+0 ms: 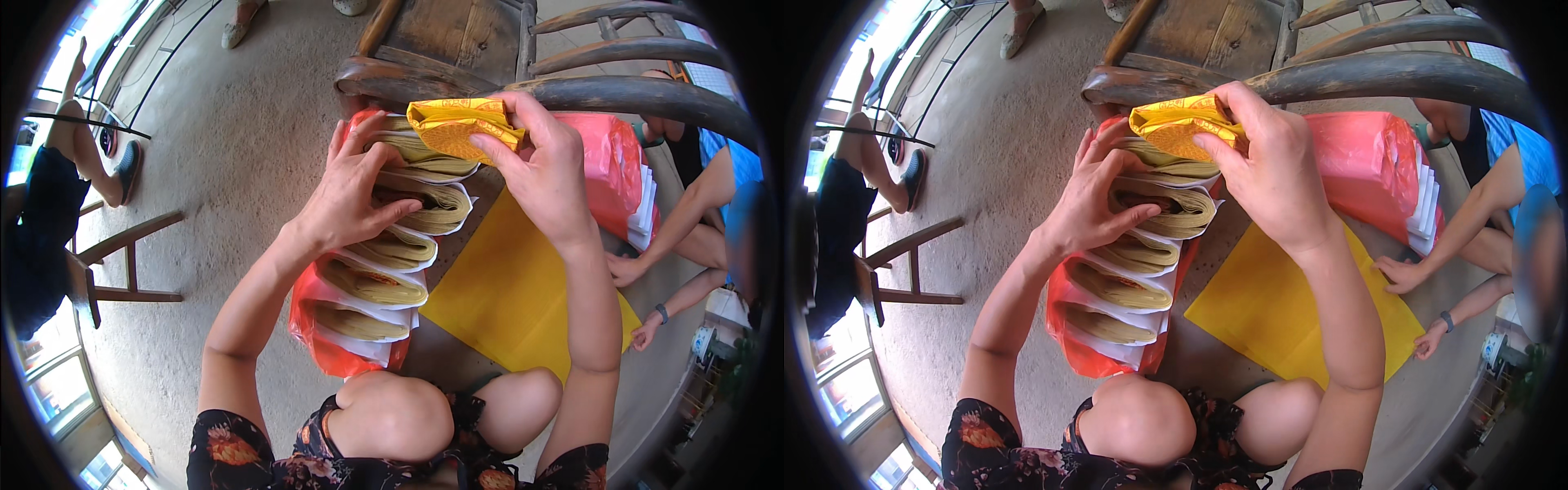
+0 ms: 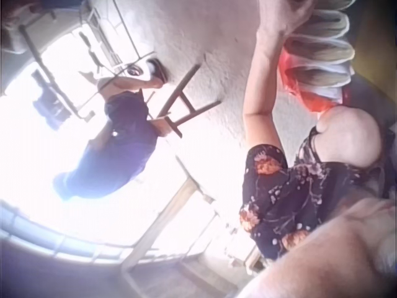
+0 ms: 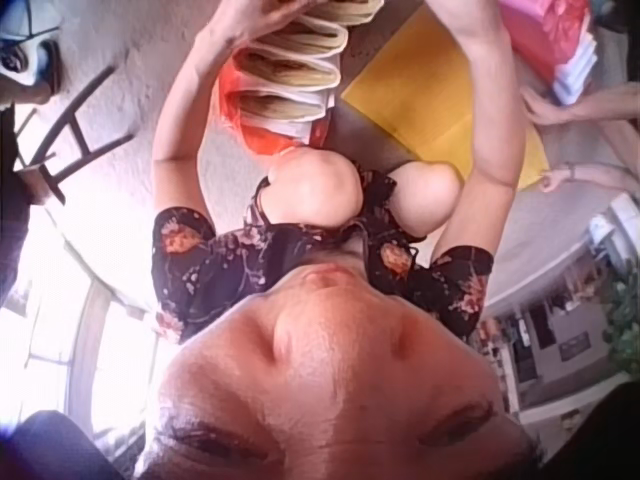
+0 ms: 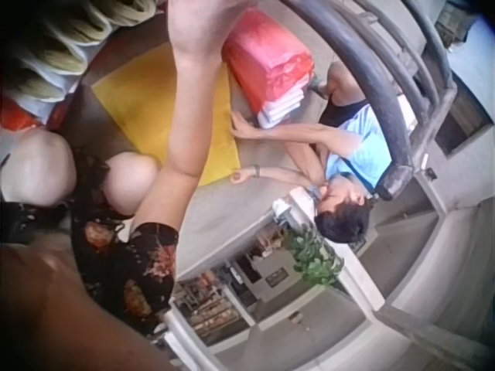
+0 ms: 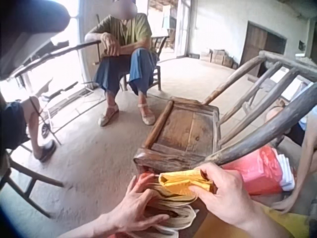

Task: The person folds yellow patterned papers by hand and places them into organized plastic bags.

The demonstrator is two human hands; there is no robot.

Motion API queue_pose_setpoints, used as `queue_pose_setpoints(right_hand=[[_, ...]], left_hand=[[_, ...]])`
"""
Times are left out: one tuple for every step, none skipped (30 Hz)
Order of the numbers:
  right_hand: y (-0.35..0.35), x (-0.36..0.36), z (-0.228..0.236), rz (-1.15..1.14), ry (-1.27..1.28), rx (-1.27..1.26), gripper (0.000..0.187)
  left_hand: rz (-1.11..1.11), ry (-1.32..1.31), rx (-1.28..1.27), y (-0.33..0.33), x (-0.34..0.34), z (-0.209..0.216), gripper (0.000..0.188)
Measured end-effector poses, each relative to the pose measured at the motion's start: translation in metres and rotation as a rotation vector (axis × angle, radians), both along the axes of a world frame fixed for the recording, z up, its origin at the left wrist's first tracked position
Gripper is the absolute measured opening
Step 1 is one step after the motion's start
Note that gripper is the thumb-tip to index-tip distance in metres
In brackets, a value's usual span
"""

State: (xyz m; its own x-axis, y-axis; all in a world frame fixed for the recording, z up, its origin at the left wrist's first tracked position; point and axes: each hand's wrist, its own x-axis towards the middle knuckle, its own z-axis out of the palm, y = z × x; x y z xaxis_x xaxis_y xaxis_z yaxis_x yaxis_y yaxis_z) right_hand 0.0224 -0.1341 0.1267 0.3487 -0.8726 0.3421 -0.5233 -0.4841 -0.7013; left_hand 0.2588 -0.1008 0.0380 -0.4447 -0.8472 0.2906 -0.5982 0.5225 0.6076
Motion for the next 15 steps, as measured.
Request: queue_pose_setpoints(right_hand=[[-0.002, 0.000, 0.000, 0.009, 0.004, -0.018, 0.026], [-0.002, 0.000, 0.000, 0.017, 0.009, -0.036, 0.026], [-0.002, 0.000, 0.001, 0.017, 0.000, -0.013, 0.026], [-0.002, 0.002, 0.001, 0.015, -0.008, 0.010, 0.025], [-0.002, 0.004, 0.001, 0.014, -0.016, 0.034, 0.025], [-0.002, 0.006, 0.003, 0.032, 0.022, 0.029, 0.024], [-0.002, 0.007, 0.005, 0.052, 0.058, 0.023, 0.023], [-0.002, 0.009, 0.006, 0.072, 0.094, 0.018, 0.022], [-0.004, 0.012, 0.006, 0.100, 0.142, 0.006, 0.021], [-0.005, 0.014, 0.006, 0.127, 0.191, -0.005, 0.020], [-0.008, 0.017, 0.005, 0.153, 0.239, -0.016, 0.020], [-0.010, 0.021, 0.003, 0.156, 0.321, -0.103, 0.016], [-0.010, 0.026, 0.002, 0.171, 0.406, -0.159, 0.014], [-0.010, 0.032, 0.001, 0.185, 0.490, -0.214, 0.012], [-0.010, 0.038, 0.000, 0.200, 0.575, -0.270, 0.009]], left_hand=[[-0.006, -0.028, 0.000, 0.000, -0.002, 0.001, 0.047], [-0.013, -0.056, 0.000, 0.000, -0.003, 0.003, 0.048], [-0.019, -0.084, 0.000, 0.001, -0.003, 0.005, 0.048], [-0.037, -0.112, -0.010, 0.002, -0.003, 0.006, 0.049], [-0.055, -0.141, -0.020, 0.003, -0.002, 0.008, 0.050], [-0.074, -0.169, -0.030, 0.005, -0.002, 0.009, 0.051], [-0.087, -0.159, -0.037, 0.006, 0.000, 0.011, 0.051], [-0.100, -0.150, -0.043, 0.008, 0.002, 0.013, 0.052], [-0.113, -0.140, -0.050, 0.009, 0.004, 0.015, 0.052], [-0.127, -0.174, -0.007, 0.009, 0.005, 0.016, 0.055], [-0.140, -0.169, -0.004, 0.008, 0.007, 0.016, 0.056], [-0.153, -0.165, -0.001, 0.007, 0.009, 0.016, 0.057], [-0.165, -0.161, 0.002, 0.006, 0.011, 0.016, 0.058], [-0.174, -0.146, -0.004, 0.005, 0.012, 0.015, 0.058], [-0.183, -0.130, -0.009, 0.003, 0.013, 0.013, 0.058]])
